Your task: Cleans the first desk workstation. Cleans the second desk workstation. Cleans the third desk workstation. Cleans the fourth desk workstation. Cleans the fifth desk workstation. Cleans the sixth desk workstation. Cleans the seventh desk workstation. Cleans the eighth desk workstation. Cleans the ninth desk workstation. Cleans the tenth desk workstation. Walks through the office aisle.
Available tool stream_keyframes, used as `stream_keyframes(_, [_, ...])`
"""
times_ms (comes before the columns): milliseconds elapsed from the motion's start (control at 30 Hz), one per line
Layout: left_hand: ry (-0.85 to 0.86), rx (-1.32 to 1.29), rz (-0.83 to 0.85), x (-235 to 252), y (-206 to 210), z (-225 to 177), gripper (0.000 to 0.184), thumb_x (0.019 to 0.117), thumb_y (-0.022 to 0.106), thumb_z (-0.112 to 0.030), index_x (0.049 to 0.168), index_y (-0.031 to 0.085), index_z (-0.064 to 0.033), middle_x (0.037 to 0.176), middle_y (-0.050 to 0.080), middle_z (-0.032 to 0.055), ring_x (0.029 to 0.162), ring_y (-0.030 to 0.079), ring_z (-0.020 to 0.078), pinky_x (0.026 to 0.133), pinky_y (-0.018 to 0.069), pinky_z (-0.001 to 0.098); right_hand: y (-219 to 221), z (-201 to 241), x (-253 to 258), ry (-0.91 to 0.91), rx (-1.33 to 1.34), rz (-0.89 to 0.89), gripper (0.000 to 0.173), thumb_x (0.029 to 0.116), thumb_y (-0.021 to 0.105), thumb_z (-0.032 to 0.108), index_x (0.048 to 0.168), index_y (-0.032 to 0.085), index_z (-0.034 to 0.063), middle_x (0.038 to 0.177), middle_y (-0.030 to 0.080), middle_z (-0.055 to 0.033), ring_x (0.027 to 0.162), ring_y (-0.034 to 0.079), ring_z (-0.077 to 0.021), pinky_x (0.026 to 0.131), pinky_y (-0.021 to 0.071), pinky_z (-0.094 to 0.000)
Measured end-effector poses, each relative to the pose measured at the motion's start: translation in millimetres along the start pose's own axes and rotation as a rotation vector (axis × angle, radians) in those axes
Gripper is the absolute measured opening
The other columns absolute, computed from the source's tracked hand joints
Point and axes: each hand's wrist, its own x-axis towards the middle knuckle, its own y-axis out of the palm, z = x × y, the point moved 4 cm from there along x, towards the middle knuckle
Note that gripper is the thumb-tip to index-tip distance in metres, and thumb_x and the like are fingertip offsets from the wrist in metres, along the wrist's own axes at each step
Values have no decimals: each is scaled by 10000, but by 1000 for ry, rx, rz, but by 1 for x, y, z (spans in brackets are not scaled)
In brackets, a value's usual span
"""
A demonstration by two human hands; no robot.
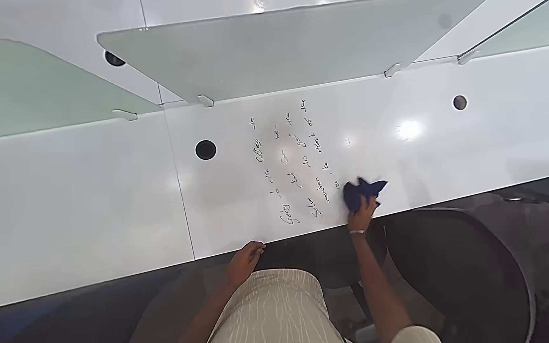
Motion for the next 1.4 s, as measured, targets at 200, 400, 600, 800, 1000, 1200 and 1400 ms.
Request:
stream_keyframes(200, [85,61,102,23,-14,-26,318,1076,486,-306,1236,680,-111,1186,694,76,1035,688,161,950,562,366,20,34,-25,-317,98,117,455,815,592,-85,1231,710,60,1505,512,-249,1464,349,-524,1216,212,-704])
stream_keyframes(400, [140,101,98,36,-22,-36,308,1078,471,-268,1234,680,-105,1166,704,81,1013,693,169,930,563,366,34,70,90,-44,-22,50,507,894,591,75,1400,614,98,1593,387,-261,1524,240,-488,1244,138,-656])
stream_keyframes(600, [105,1,17,25,-23,-35,292,1068,495,-258,1219,687,-98,1147,704,84,977,701,151,896,582,342,38,75,-52,-346,108,212,522,821,610,-54,1297,702,142,1515,503,-245,1459,366,-511,1204,236,-712])
stream_keyframes(800, [20,-83,-100,13,-14,-29,275,1058,524,-255,1200,694,-93,1153,705,71,982,696,141,911,576,347,53,104,32,-467,77,257,469,884,555,-31,1284,713,156,1514,528,-196,1476,363,-475,1222,222,-686])
stream_keyframes(1000, [0,-96,-212,9,3,-40,267,1060,521,-230,1208,687,-82,1141,703,88,982,695,143,915,574,340,90,205,199,-534,36,224,583,873,727,162,1436,575,153,1630,362,-170,1554,216,-396,1239,153,-659])
stream_keyframes(1200, [-37,-186,-341,14,23,-66,308,1052,509,-268,1204,692,-74,1148,716,89,973,709,149,899,590,355,48,107,60,-783,148,507,451,835,652,66,1270,717,167,1524,530,-149,1484,363,-444,1220,229,-680])
stream_keyframes(1400, [-54,-256,-410,17,47,-89,286,1049,508,-234,1184,701,-72,1105,725,80,927,710,134,849,597,331,55,144,143,-838,48,621,415,878,598,-7,1244,727,138,1535,523,-127,1509,339,-395,1244,207,-643])
